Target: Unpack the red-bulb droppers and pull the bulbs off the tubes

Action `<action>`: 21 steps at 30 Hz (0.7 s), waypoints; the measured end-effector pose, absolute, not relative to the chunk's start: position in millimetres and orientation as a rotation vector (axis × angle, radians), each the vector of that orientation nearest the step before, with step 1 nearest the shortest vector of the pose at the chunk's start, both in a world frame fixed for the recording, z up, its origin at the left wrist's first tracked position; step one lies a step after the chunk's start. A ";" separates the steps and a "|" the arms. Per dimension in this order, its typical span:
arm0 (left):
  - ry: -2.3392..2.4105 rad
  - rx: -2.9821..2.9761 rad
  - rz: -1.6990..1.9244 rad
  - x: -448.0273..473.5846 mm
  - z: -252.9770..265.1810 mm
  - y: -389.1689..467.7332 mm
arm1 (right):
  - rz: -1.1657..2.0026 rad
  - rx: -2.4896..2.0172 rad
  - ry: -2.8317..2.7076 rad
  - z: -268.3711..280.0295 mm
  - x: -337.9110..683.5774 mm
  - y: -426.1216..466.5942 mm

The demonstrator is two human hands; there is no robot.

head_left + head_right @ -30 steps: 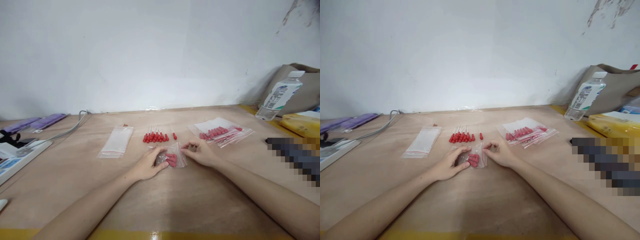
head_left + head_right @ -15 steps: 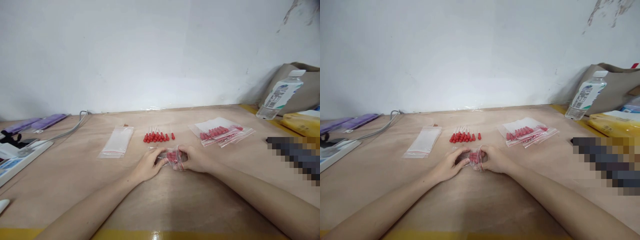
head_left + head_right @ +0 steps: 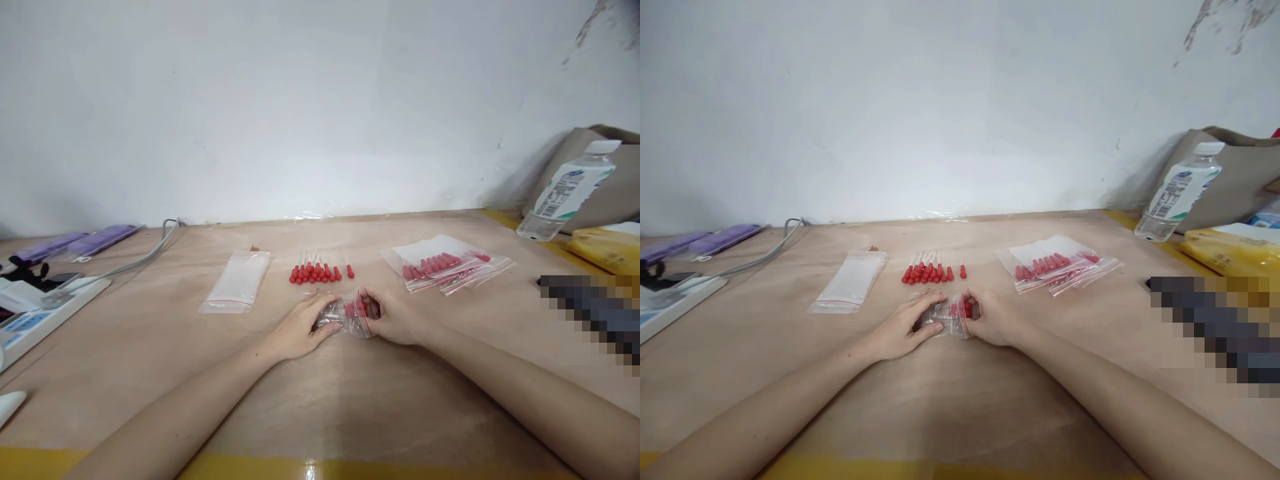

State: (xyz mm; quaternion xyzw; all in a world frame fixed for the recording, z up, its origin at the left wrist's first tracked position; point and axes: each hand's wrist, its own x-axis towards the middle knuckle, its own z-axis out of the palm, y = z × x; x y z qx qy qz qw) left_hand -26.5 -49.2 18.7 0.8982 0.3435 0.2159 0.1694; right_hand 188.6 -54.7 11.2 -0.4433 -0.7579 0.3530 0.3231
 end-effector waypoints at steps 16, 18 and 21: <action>0.969 2.573 0.603 -28.4 18.4 -48.2 | 1.726 -1.020 -1.194 24.0 215.6 -42.9; 0.974 2.579 0.593 -28.2 18.6 -48.4 | 1.728 -1.072 -1.167 29.0 219.7 -40.3; 0.999 2.593 0.527 -27.7 17.7 -48.5 | 1.629 -1.196 -1.272 47.7 235.6 -38.1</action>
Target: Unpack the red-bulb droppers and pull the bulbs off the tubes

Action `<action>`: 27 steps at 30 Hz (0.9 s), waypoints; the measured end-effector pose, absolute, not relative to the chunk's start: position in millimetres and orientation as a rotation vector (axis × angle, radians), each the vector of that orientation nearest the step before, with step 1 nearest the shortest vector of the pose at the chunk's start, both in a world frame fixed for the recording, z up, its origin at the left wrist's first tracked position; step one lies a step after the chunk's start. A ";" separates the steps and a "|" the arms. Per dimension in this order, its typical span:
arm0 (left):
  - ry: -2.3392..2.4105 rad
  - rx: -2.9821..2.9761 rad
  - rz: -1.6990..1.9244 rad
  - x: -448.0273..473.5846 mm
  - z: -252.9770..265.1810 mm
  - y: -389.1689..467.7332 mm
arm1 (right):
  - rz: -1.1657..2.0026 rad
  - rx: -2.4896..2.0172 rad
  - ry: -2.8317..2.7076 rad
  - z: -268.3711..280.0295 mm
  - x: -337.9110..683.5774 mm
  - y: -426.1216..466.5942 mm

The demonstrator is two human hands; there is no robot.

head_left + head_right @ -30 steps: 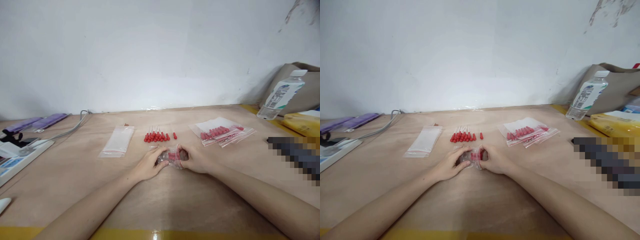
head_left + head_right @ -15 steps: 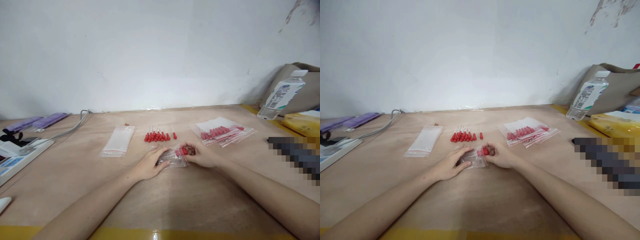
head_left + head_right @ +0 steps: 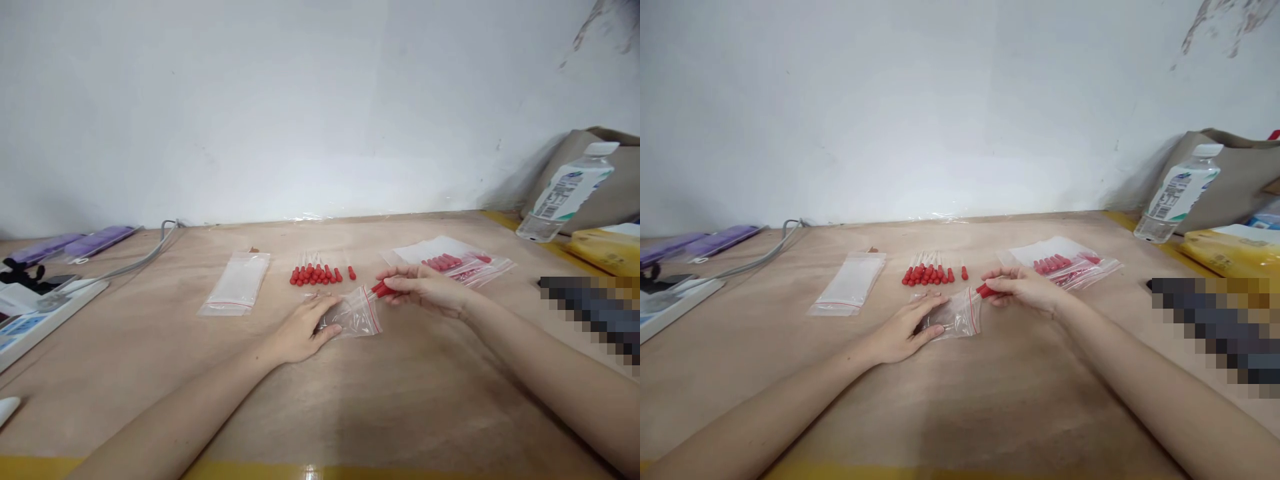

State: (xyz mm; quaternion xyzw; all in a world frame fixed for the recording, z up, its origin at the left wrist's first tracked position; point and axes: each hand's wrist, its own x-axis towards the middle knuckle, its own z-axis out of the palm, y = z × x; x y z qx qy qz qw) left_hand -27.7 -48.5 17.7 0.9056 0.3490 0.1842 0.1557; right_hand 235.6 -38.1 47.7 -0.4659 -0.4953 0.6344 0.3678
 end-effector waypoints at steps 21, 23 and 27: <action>0.615 2.787 0.656 -20.4 22.2 -50.9 | -0.259 -0.898 -2.317 12.1 186.6 35.2; 0.626 2.719 0.652 -20.2 22.3 -50.4 | -0.268 -0.892 -2.373 10.6 185.2 34.3; 0.655 2.647 0.576 -19.4 23.7 -51.3 | -0.111 -0.929 -2.346 9.2 186.1 31.9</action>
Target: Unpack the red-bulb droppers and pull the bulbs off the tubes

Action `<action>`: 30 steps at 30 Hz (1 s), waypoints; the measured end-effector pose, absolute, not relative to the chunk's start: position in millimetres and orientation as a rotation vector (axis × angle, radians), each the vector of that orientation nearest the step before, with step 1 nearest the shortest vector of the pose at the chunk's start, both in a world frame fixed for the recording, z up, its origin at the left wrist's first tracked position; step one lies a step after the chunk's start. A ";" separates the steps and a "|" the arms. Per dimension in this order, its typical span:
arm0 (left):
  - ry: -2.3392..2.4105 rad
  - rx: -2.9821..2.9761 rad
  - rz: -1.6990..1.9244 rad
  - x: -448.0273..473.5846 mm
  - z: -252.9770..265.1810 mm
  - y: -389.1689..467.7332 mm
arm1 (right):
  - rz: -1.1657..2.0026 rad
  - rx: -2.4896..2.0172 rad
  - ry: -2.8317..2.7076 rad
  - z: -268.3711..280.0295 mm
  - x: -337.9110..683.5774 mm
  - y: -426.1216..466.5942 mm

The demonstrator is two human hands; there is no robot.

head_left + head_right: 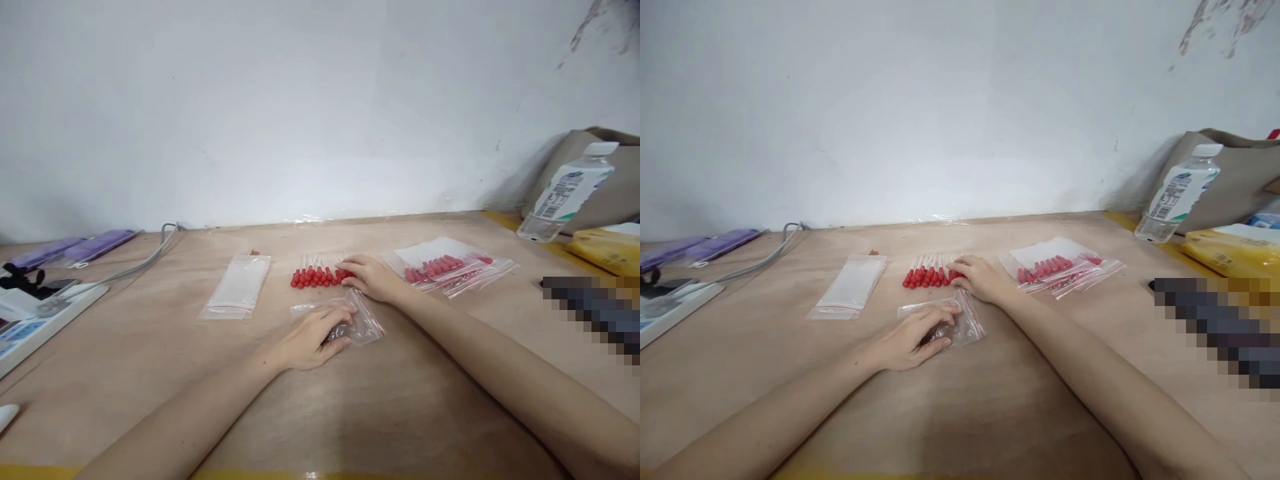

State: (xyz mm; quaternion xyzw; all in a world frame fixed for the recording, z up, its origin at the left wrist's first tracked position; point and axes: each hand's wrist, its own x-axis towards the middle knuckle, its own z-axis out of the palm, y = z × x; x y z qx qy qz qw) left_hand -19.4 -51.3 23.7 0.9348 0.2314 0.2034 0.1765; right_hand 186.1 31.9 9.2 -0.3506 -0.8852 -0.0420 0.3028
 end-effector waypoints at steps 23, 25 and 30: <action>0.715 2.358 0.542 -27.8 29.0 -48.9 | 0.198 -1.041 -2.444 0.8 216.8 -68.9; 0.776 2.347 0.551 -28.1 28.1 -47.8 | 0.174 -0.998 -2.446 4.3 218.7 -66.9; 0.673 2.700 0.442 -25.8 28.9 -52.6 | -0.293 -1.211 -2.240 15.6 252.4 -50.4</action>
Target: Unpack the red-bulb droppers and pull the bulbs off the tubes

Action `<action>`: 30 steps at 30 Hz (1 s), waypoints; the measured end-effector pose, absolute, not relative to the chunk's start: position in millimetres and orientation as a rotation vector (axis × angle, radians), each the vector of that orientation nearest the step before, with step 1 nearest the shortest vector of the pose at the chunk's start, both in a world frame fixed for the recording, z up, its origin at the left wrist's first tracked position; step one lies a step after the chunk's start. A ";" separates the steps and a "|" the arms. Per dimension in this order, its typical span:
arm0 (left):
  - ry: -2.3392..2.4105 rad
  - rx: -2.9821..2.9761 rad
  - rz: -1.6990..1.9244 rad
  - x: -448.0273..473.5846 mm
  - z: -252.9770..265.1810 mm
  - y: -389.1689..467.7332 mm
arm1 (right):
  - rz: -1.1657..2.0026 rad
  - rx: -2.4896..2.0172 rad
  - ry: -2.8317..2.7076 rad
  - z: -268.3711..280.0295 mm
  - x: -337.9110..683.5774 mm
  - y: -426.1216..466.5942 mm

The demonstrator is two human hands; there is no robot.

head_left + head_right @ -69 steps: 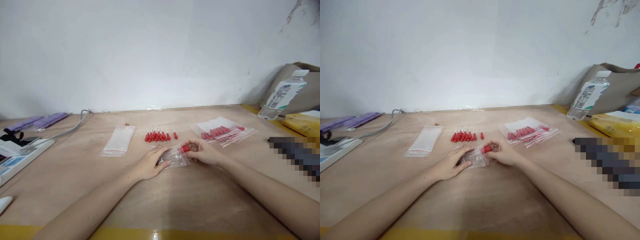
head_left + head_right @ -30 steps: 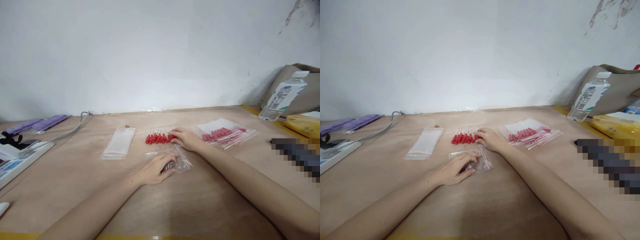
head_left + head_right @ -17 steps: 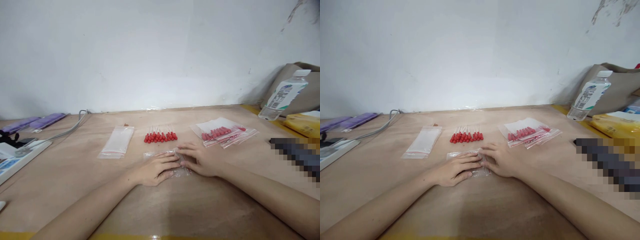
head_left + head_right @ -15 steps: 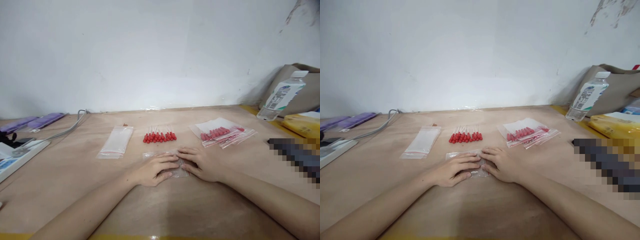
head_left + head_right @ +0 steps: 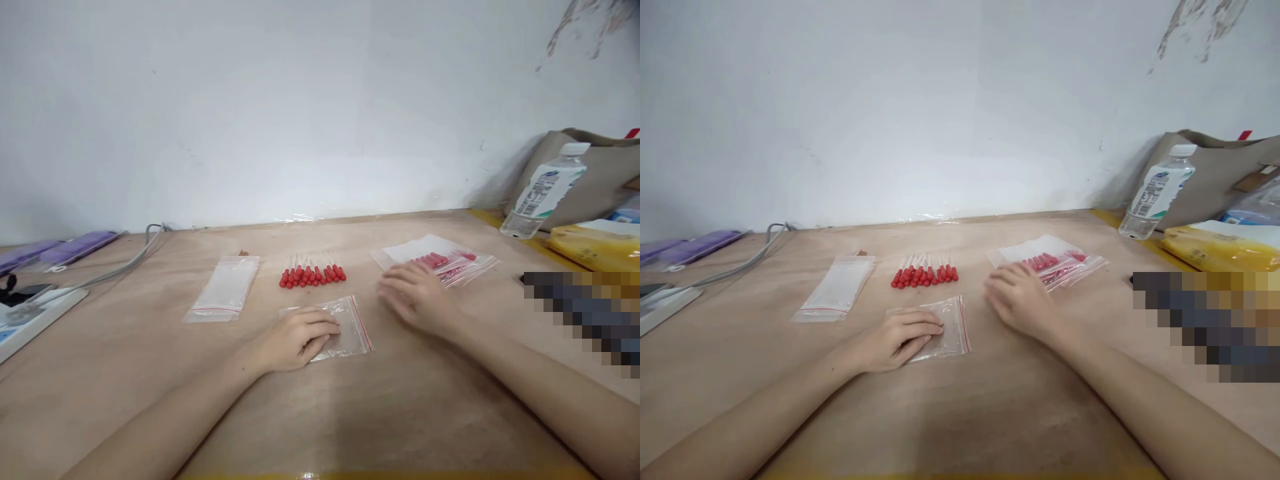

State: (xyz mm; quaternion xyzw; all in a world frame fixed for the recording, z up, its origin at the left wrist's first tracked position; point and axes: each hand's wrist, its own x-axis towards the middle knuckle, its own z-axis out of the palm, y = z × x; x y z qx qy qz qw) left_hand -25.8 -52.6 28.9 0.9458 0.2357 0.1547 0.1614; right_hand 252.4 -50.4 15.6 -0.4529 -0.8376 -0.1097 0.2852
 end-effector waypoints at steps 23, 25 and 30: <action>1.267 2.132 0.438 -39.5 47.4 -41.9 | -0.605 -1.615 -2.219 9.4 332.9 -22.1; 1.256 2.030 0.502 -50.2 64.9 -35.7 | -0.550 -1.593 -2.230 10.7 335.6 -21.2; 1.608 1.749 1.083 -98.9 99.7 -3.4 | -0.428 -1.512 -2.296 11.8 338.8 -20.6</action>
